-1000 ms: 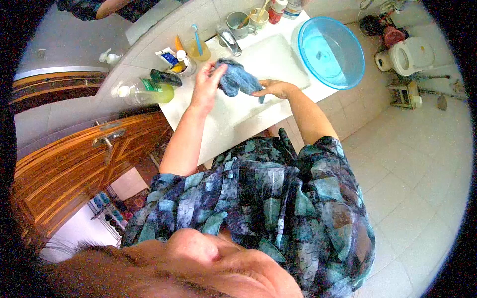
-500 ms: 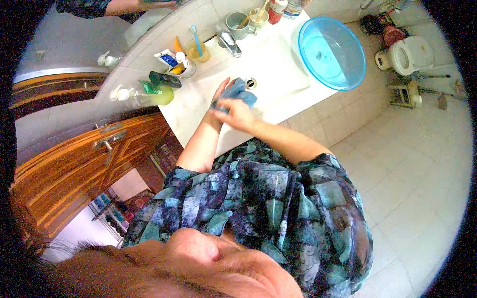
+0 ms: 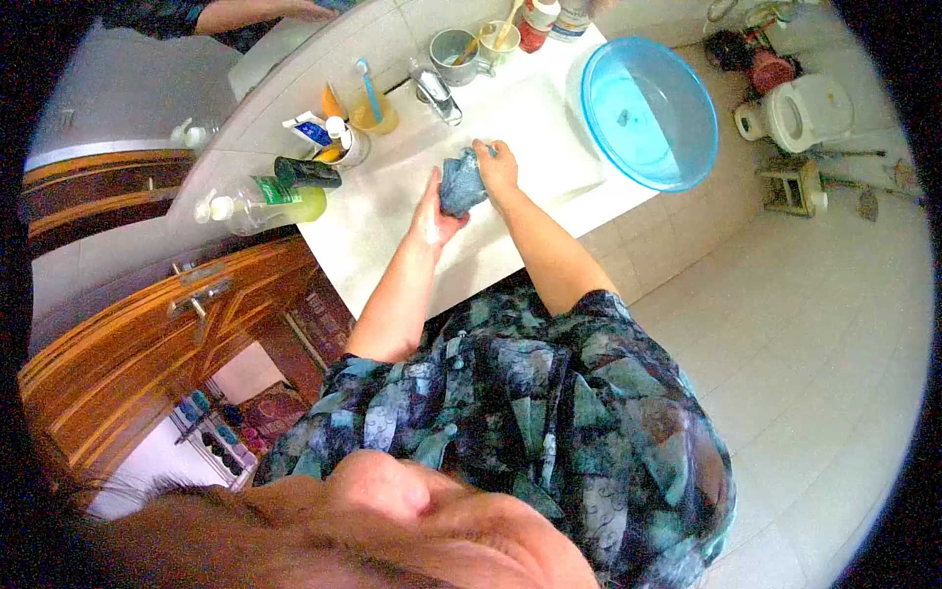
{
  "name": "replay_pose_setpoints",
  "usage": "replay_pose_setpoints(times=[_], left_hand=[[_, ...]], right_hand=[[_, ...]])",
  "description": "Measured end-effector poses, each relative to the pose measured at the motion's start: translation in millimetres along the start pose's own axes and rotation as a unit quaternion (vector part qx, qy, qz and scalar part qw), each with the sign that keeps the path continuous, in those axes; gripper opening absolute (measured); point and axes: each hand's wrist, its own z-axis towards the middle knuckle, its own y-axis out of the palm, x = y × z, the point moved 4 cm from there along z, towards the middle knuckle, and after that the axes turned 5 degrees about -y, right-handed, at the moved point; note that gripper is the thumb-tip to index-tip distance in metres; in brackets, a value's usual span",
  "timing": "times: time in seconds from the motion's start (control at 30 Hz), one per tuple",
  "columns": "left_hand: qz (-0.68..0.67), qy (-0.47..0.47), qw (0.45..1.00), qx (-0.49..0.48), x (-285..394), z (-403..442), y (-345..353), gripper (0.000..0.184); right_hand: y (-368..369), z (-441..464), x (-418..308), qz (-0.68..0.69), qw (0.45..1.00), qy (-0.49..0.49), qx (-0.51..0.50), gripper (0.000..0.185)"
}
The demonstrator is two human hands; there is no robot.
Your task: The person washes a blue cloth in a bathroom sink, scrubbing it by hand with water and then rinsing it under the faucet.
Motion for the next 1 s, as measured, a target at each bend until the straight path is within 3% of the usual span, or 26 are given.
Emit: replay_pose_setpoints(times=[0.03,0.07,0.17,0.23,0.3,0.37,0.4,0.43,0.5,0.53,0.57,0.63,0.73,0.83,0.87,0.97,1.0], left_hand=[[0.014,0.021,1.000,0.005,8.1,-2.6,-8.9,0.042],[0.067,0.035,0.997,0.033,11.9,15.7,-29.2,0.048],[0.088,0.066,0.993,0.037,26.3,-1.8,-6.1,0.047],[0.063,0.087,0.991,-0.081,13.6,53.5,-30.0,0.035],[-0.010,0.034,0.982,-0.184,-13.4,82.9,-43.3,0.047],[0.089,0.062,0.994,0.020,-3.4,2.1,49.5,0.046],[0.081,0.069,0.994,-0.023,-10.3,17.5,55.4,0.046],[0.154,0.076,0.985,-0.021,-14.6,30.3,62.2,0.044],[0.290,0.093,0.952,-0.022,-19.5,52.1,75.0,0.041],[0.384,0.116,0.913,0.078,-6.7,49.5,72.7,0.035],[0.475,0.298,0.817,0.135,9.2,30.3,86.7,0.027],[0.709,0.265,0.637,0.143,18.6,4.7,102.6,0.034],[0.920,0.260,0.264,0.126,-7.2,13.0,128.2,0.049],[0.884,0.338,0.280,0.160,-20.3,15.1,146.1,0.067],[0.886,0.310,0.309,0.156,-22.7,18.6,152.3,0.073],[0.890,0.323,0.282,0.158,-17.6,32.7,159.4,0.073],[0.894,0.319,0.270,0.162,-17.1,39.3,158.0,0.072]], right_hand=[[10.6,0.1,11.6,0.113,0.994,0.011,0.007,0.031],[8.1,-20.6,-19.1,0.163,0.984,0.033,-0.065,0.029],[8.6,-53.2,-66.5,0.058,0.983,-0.048,-0.167,0.027],[18.9,-83.7,-70.3,-0.048,0.968,-0.224,-0.106,0.027],[7.1,-86.8,-68.5,-0.130,0.970,-0.196,-0.063,0.030],[-25.7,-35.9,-74.5,-0.217,0.968,-0.127,-0.003,0.033],[-47.7,0.0,-62.1,-0.220,0.971,-0.085,0.026,0.037],[-69.7,34.1,-39.0,-0.222,0.973,-0.043,0.054,0.042],[-91.8,68.3,-8.6,-0.229,0.970,-0.054,0.058,0.048],[-97.5,78.7,0.2,-0.207,0.977,-0.035,0.044,0.049],[-101.7,85.8,6.3,-0.184,0.982,-0.016,0.030,0.049],[-107.4,90.0,16.2,-0.145,0.989,-0.018,0.032,0.048],[-110.7,87.8,16.0,-0.151,0.981,-0.095,0.070,0.040],[-102.6,67.8,-5.1,-0.255,0.932,-0.227,0.123,0.039],[-111.4,67.2,-11.1,-0.280,0.931,-0.196,0.131,0.034],[-120.5,80.1,-9.3,-0.225,0.950,-0.162,0.142,0.032],[-122.1,91.3,1.1,-0.092,0.981,-0.138,0.100,0.029]])
